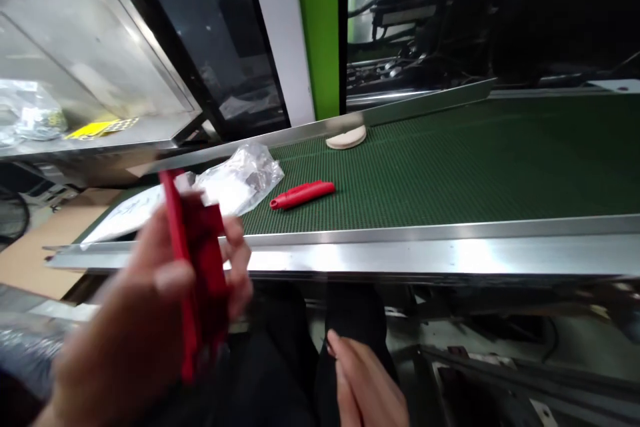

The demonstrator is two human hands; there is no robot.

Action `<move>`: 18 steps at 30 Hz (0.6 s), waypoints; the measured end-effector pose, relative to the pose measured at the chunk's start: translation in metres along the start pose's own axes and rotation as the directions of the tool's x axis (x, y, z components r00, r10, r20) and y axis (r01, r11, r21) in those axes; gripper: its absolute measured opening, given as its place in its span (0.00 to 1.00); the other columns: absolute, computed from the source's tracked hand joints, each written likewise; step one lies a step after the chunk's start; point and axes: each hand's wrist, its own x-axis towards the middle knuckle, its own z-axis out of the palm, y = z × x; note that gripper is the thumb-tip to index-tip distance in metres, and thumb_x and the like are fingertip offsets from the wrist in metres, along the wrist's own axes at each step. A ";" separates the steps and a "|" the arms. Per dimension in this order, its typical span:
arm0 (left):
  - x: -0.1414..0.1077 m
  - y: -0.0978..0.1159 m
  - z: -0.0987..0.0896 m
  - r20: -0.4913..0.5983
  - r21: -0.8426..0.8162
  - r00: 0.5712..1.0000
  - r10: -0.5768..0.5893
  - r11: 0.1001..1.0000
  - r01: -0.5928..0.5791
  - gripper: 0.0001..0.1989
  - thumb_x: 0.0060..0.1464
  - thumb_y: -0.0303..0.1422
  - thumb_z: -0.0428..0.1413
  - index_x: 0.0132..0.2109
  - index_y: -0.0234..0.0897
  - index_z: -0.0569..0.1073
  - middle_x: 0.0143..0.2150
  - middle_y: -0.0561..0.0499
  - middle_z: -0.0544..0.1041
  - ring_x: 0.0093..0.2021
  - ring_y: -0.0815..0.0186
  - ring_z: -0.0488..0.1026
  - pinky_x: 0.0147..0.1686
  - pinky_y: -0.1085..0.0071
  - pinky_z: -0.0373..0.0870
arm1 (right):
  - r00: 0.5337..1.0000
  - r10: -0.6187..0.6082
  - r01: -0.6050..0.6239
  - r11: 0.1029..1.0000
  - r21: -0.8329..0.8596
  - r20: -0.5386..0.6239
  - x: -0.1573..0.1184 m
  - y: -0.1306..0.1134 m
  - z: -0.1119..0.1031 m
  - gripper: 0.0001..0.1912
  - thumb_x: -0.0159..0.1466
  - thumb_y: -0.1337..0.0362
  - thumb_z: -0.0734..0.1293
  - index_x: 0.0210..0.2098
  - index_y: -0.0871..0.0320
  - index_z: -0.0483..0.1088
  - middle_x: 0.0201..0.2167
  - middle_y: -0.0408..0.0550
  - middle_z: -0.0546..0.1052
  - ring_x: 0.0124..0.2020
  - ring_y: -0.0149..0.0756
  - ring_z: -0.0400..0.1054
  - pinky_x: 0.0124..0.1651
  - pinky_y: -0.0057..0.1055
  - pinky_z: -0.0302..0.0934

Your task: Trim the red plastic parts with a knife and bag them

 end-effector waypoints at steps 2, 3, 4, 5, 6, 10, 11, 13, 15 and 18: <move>-0.043 -0.026 -0.011 -0.048 -0.076 0.951 -0.306 0.950 0.302 0.14 0.51 0.32 0.59 0.46 0.43 0.69 0.33 0.51 0.73 0.25 0.70 0.69 0.20 0.78 0.66 | 0.998 -0.046 0.045 0.998 0.033 0.033 0.017 -0.010 -0.019 0.22 0.66 0.74 0.60 0.58 0.57 0.65 0.48 0.48 0.75 0.46 0.30 0.72 0.46 0.22 0.68; -0.060 -0.040 -0.015 -0.083 -0.101 0.921 -0.380 0.923 0.372 0.13 0.51 0.32 0.59 0.45 0.42 0.69 0.32 0.52 0.72 0.24 0.72 0.67 0.19 0.79 0.64 | 0.995 -0.087 0.085 0.996 0.037 0.055 0.026 -0.016 -0.027 0.22 0.66 0.74 0.61 0.58 0.57 0.66 0.49 0.48 0.74 0.48 0.29 0.71 0.49 0.22 0.67; -0.073 -0.053 -0.018 -0.097 -0.120 0.893 -0.439 0.896 0.428 0.12 0.52 0.33 0.58 0.44 0.41 0.69 0.29 0.53 0.71 0.23 0.73 0.65 0.20 0.80 0.62 | 0.990 -0.114 0.111 0.993 0.043 0.082 0.034 -0.022 -0.034 0.22 0.66 0.75 0.61 0.58 0.58 0.66 0.51 0.48 0.73 0.50 0.30 0.70 0.53 0.24 0.65; -0.084 -0.064 -0.019 -0.118 -0.142 0.876 -0.468 0.881 0.451 0.11 0.53 0.33 0.57 0.44 0.39 0.69 0.27 0.54 0.71 0.22 0.74 0.64 0.20 0.81 0.61 | 0.983 -0.142 0.136 0.989 0.059 0.115 0.041 -0.029 -0.038 0.21 0.65 0.76 0.60 0.57 0.59 0.67 0.52 0.49 0.72 0.52 0.30 0.68 0.56 0.25 0.64; -0.093 -0.072 -0.021 -0.129 -0.164 0.867 -0.481 0.873 0.460 0.11 0.53 0.34 0.57 0.44 0.39 0.69 0.27 0.54 0.70 0.22 0.74 0.63 0.20 0.81 0.60 | 0.977 -0.160 0.152 0.986 0.071 0.143 0.048 -0.035 -0.041 0.21 0.65 0.77 0.60 0.56 0.60 0.67 0.52 0.50 0.72 0.52 0.30 0.68 0.57 0.26 0.62; -0.111 -0.079 -0.025 -0.162 -0.243 0.831 -0.533 0.837 0.489 0.13 0.57 0.41 0.52 0.43 0.36 0.70 0.28 0.50 0.71 0.22 0.72 0.63 0.19 0.78 0.60 | 0.946 -0.225 0.205 0.973 0.108 0.233 0.061 -0.056 -0.038 0.20 0.64 0.80 0.61 0.54 0.65 0.69 0.49 0.52 0.71 0.51 0.31 0.66 0.54 0.29 0.62; -0.114 -0.078 -0.026 -0.176 -0.259 0.822 -0.542 0.831 0.492 0.13 0.58 0.41 0.50 0.43 0.36 0.70 0.28 0.50 0.71 0.22 0.72 0.63 0.19 0.78 0.59 | 0.941 -0.234 0.212 0.971 0.113 0.245 0.062 -0.061 -0.036 0.20 0.64 0.81 0.61 0.54 0.65 0.68 0.49 0.53 0.72 0.50 0.32 0.66 0.54 0.31 0.63; -0.118 -0.074 -0.029 -0.205 -0.290 0.811 -0.548 0.825 0.484 0.13 0.60 0.40 0.48 0.42 0.35 0.70 0.29 0.49 0.72 0.22 0.72 0.63 0.19 0.78 0.58 | 0.931 -0.256 0.234 0.966 0.114 0.259 0.062 -0.068 -0.031 0.20 0.63 0.81 0.62 0.54 0.66 0.69 0.49 0.53 0.72 0.49 0.34 0.67 0.52 0.34 0.63; -0.123 -0.072 -0.034 -0.213 -0.321 0.809 -0.548 0.821 0.471 0.13 0.60 0.39 0.47 0.42 0.36 0.70 0.28 0.50 0.71 0.23 0.71 0.63 0.19 0.78 0.57 | 0.923 -0.277 0.261 0.961 0.097 0.268 0.063 -0.075 -0.028 0.20 0.63 0.81 0.62 0.53 0.66 0.69 0.48 0.53 0.73 0.48 0.35 0.67 0.51 0.36 0.64; -0.129 -0.073 -0.039 -0.180 -0.347 0.809 -0.560 0.805 0.481 0.13 0.61 0.41 0.48 0.44 0.37 0.69 0.25 0.52 0.70 0.23 0.70 0.64 0.20 0.78 0.58 | 0.916 -0.305 0.294 0.952 0.082 0.260 0.064 -0.084 -0.025 0.19 0.62 0.82 0.63 0.51 0.67 0.70 0.47 0.54 0.73 0.47 0.37 0.67 0.49 0.38 0.64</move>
